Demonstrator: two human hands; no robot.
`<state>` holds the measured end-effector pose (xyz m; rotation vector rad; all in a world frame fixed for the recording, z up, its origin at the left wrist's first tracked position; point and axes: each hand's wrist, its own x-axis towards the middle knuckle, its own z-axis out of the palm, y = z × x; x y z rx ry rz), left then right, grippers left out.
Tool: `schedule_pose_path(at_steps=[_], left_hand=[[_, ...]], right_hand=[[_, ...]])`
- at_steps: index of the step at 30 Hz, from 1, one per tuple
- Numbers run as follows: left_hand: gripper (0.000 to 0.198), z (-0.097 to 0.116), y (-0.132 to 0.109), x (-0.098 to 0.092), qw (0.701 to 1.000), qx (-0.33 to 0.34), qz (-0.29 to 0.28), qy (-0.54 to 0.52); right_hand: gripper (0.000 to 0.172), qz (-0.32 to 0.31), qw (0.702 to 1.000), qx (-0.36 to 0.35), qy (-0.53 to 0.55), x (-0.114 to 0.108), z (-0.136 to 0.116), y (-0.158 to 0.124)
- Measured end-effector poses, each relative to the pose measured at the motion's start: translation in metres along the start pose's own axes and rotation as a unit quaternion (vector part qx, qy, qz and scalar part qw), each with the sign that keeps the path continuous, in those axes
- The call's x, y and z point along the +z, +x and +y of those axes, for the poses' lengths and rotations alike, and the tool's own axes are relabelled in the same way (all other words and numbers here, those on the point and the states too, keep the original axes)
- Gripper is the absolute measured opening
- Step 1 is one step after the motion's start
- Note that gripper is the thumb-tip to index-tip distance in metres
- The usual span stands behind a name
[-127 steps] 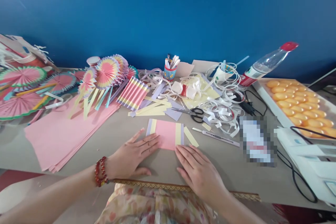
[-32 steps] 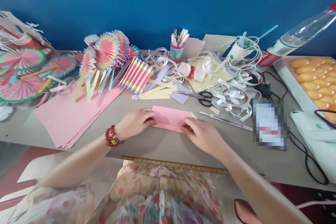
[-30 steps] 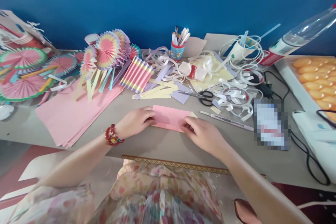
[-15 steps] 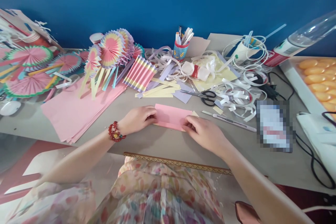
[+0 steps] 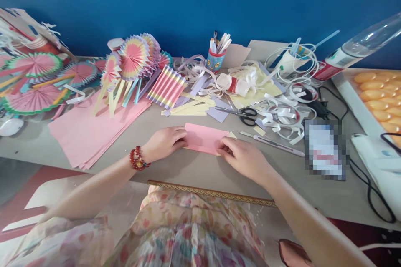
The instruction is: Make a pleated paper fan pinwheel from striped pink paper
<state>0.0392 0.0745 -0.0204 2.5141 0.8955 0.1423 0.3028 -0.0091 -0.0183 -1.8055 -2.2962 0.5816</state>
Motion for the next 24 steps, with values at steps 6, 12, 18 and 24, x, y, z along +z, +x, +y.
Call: schedule_pose_path(at_steps=[6,12,18,24], left_hand=[[0.023,0.004,-0.003,0.003,0.999,0.017,0.007,0.045],[0.022,0.005,-0.005,0.007,0.996,0.031,0.016,0.079],[0.019,0.003,-0.004,0.005,0.997,0.033,0.015,0.066],[0.02,0.002,-0.004,0.006,0.997,0.025,0.007,0.066]], right_hand=[[0.006,-0.002,1.0,0.0,0.016,0.0,0.001,-0.001],[0.011,-0.012,0.998,-0.035,0.056,-0.013,0.004,0.0],[0.013,-0.032,0.997,-0.024,0.066,-0.018,0.007,0.005],[0.014,-0.042,0.995,-0.026,0.082,-0.016,0.008,0.005]])
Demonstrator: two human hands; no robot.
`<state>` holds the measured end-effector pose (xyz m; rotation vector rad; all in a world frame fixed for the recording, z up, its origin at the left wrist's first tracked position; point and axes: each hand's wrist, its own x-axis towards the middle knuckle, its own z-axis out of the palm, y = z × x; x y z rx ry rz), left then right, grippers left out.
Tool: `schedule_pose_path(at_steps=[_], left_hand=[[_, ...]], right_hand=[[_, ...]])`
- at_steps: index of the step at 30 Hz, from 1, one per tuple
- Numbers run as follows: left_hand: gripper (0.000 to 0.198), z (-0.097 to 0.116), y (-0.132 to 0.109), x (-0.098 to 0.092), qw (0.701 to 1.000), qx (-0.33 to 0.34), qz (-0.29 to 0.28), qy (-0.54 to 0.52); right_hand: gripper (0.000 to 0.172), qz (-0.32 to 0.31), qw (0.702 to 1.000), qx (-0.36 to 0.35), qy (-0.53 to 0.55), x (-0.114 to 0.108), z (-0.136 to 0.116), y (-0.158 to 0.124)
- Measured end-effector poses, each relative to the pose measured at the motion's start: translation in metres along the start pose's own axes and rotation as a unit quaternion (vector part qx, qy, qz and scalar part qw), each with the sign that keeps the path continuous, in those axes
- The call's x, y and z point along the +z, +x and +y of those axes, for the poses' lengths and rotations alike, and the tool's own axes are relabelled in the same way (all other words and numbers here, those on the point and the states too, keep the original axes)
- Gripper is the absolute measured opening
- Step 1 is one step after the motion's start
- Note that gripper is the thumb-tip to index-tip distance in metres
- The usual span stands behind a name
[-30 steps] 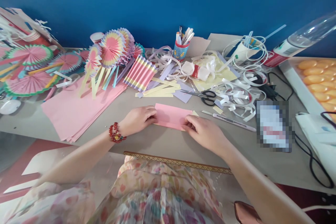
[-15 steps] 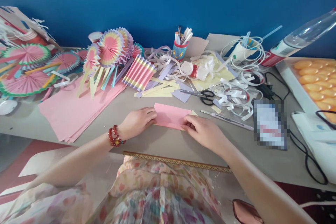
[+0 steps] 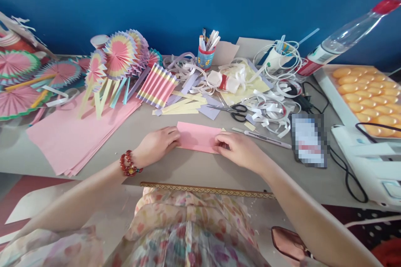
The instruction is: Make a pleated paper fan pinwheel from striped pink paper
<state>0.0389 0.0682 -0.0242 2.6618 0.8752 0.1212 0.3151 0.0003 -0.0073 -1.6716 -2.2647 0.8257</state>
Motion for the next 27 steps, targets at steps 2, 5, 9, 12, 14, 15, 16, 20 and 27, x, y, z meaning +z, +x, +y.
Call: schedule_pose_path(at_steps=[2,5,9,12,14,15,16,20,27], left_hand=[[0.019,0.0,0.0,0.0,1.0,-0.006,0.0,0.001],[0.02,0.001,0.0,0.0,1.0,-0.007,0.002,0.001],[0.022,0.003,0.0,-0.001,1.0,-0.008,0.008,-0.003],[0.023,0.003,0.0,-0.002,1.0,-0.01,0.008,-0.005],[0.023,0.003,0.0,-0.002,1.0,-0.009,0.006,-0.003],[0.023,0.003,0.0,-0.002,1.0,-0.009,0.006,-0.002],[0.023,0.003,0.0,-0.001,1.0,-0.009,0.007,-0.002],[0.023,0.002,0.0,0.0,1.0,-0.009,0.008,-0.006],[0.024,0.002,0.0,-0.001,1.0,-0.013,0.002,-0.007]], right_hand=[[0.014,0.001,1.0,-0.005,0.005,0.0,0.0,0.0],[0.014,0.002,1.0,-0.013,0.01,0.0,0.001,0.0],[0.014,0.003,1.0,-0.025,0.006,0.0,0.002,0.0],[0.014,0.003,1.0,-0.03,0.005,0.001,0.002,-0.001],[0.015,0.003,1.0,-0.029,0.0,0.002,0.002,-0.002],[0.015,0.005,1.0,-0.028,-0.004,0.002,0.001,-0.002],[0.015,0.007,1.0,-0.026,-0.008,0.002,0.001,-0.003],[0.016,0.014,0.999,-0.027,-0.028,0.005,-0.001,-0.005],[0.014,0.036,0.997,-0.045,-0.055,0.011,-0.001,-0.007]])
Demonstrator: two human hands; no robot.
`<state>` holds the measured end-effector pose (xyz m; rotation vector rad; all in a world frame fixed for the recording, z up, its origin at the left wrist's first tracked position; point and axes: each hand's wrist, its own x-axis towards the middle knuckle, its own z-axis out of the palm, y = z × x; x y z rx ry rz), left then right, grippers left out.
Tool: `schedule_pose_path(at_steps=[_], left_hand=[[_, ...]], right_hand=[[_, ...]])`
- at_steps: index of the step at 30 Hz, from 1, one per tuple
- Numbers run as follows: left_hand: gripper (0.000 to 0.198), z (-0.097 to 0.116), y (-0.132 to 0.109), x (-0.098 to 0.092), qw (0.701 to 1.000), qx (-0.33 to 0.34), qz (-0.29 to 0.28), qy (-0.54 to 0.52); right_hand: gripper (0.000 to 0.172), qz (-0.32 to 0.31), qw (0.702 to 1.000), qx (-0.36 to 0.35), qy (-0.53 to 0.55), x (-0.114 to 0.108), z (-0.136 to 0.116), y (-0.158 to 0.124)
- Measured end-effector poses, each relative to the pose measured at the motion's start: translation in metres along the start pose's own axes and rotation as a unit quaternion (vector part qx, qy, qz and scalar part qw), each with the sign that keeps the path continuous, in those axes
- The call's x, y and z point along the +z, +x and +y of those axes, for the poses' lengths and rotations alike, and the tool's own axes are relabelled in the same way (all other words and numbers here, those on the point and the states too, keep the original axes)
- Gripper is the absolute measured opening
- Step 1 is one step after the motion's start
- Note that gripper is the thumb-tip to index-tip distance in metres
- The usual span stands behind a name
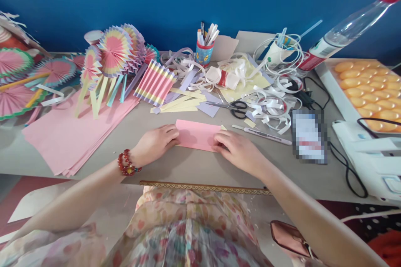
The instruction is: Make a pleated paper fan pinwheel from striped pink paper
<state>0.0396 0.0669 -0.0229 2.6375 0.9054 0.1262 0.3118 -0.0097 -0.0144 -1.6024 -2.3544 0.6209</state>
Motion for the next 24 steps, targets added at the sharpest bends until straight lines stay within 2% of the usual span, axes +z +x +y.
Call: schedule_pose_path(at_steps=[6,8,11,13,17,24], left_hand=[[0.021,-0.002,-0.005,0.006,0.999,0.0,0.012,0.032],[0.025,-0.006,-0.006,0.009,0.996,0.04,0.008,0.075],[0.048,-0.012,-0.005,0.009,0.983,0.119,-0.017,0.139],[0.055,-0.014,-0.003,0.007,0.976,0.157,-0.033,0.149],[0.058,-0.012,0.002,0.0,0.972,0.184,-0.061,0.136],[0.053,-0.015,-0.002,-0.003,0.973,0.203,-0.02,0.107]], right_hand=[[0.012,0.073,0.995,-0.04,-0.051,0.016,0.006,-0.011],[0.018,0.096,0.988,-0.071,-0.098,0.022,0.008,-0.015],[0.029,0.105,0.974,-0.136,-0.149,0.025,0.01,-0.017],[0.031,0.102,0.968,-0.167,-0.154,0.024,0.009,-0.016],[0.032,0.097,0.967,-0.169,-0.163,0.022,0.002,-0.013],[0.036,0.095,0.972,-0.147,-0.156,0.022,0.003,-0.022]])
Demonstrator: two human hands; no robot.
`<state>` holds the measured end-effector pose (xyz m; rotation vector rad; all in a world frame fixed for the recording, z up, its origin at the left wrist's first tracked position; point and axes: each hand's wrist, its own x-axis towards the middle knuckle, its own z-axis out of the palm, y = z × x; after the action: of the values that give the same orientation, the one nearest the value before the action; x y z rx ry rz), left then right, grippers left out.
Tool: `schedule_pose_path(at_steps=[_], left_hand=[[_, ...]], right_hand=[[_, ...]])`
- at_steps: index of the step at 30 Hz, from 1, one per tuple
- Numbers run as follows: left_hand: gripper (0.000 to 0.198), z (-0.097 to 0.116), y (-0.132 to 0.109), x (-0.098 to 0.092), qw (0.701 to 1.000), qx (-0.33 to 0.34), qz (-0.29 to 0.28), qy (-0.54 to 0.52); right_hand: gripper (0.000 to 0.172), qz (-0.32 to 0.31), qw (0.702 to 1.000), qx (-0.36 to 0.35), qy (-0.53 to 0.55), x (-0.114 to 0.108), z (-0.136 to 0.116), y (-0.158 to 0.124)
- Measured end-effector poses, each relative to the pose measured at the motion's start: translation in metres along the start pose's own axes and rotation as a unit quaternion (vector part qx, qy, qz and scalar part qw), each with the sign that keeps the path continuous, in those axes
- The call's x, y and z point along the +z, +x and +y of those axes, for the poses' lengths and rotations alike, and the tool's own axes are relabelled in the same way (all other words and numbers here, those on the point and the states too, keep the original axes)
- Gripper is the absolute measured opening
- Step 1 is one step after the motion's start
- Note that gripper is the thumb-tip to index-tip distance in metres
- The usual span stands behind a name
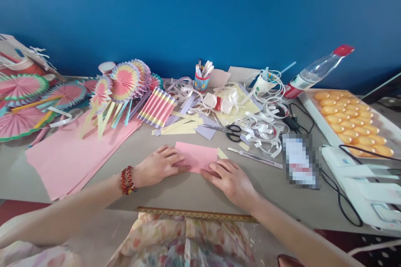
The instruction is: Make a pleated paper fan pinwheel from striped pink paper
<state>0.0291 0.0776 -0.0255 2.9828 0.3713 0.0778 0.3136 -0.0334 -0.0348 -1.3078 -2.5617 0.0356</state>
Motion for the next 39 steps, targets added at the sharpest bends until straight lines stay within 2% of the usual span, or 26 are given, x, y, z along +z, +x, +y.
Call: schedule_pose_path(at_steps=[5,8,13,17,20,23,25,27,29,30,32,33,34,36,37,39], left_hand=[[0.05,0.002,-0.017,0.003,0.999,-0.039,-0.005,-0.004],[0.051,0.006,-0.021,0.003,0.998,-0.06,0.0,-0.019],[0.054,0.008,-0.027,0.004,0.997,-0.066,0.014,-0.029],[0.057,0.011,-0.031,0.002,0.996,-0.086,0.015,-0.031],[0.056,0.012,-0.034,0.0,0.993,-0.091,0.037,-0.059],[0.049,0.014,-0.037,0.0,0.982,-0.136,0.091,-0.099],[0.041,0.02,-0.039,0.001,0.953,-0.219,0.156,-0.14],[0.033,0.029,-0.037,0.002,0.891,-0.324,0.232,-0.219],[0.033,0.043,-0.032,0.004,0.814,-0.386,0.263,-0.345],[0.035,0.05,-0.027,0.006,0.776,-0.395,0.259,-0.418],[0.038,0.065,-0.016,0.011,0.702,-0.382,0.212,-0.563],[0.043,0.071,-0.009,0.014,0.67,-0.365,0.194,-0.616],[0.049,0.077,-0.002,0.017,0.651,-0.337,0.178,-0.657],[0.056,0.083,0.013,0.022,0.651,-0.292,0.195,-0.674],[0.053,0.084,0.019,0.024,0.663,-0.285,0.212,-0.658],[0.042,0.084,0.029,0.026,0.701,-0.313,0.256,-0.587]], right_hand=[[0.036,0.035,0.999,0.019,-0.003,0.002,0.005,-0.015],[0.036,0.034,0.999,0.033,-0.011,0.003,0.002,-0.02],[0.044,0.026,0.998,0.049,-0.014,-0.003,-0.003,-0.018],[0.035,0.027,0.996,0.075,0.029,-0.006,-0.008,-0.009],[0.023,0.039,0.993,0.102,0.045,-0.004,-0.012,-0.002],[0.024,0.053,0.992,0.108,0.049,0.0,-0.014,0.002],[0.026,0.073,0.989,0.109,0.07,0.001,-0.014,0.003],[0.025,0.102,0.981,0.129,0.107,0.0,-0.014,0.004],[0.023,0.132,0.965,0.163,0.157,-0.001,-0.016,0.006],[0.022,0.151,0.954,0.182,0.183,-0.002,-0.017,0.008],[0.02,0.189,0.929,0.215,0.234,-0.002,-0.023,0.012],[0.019,0.206,0.918,0.224,0.253,-0.002,-0.026,0.015],[0.018,0.217,0.911,0.226,0.268,-0.001,-0.031,0.018],[0.018,0.217,0.915,0.201,0.274,0.001,-0.04,0.023],[0.019,0.207,0.924,0.182,0.266,0.003,-0.044,0.026],[0.022,0.176,0.944,0.146,0.239,0.006,-0.052,0.03]])
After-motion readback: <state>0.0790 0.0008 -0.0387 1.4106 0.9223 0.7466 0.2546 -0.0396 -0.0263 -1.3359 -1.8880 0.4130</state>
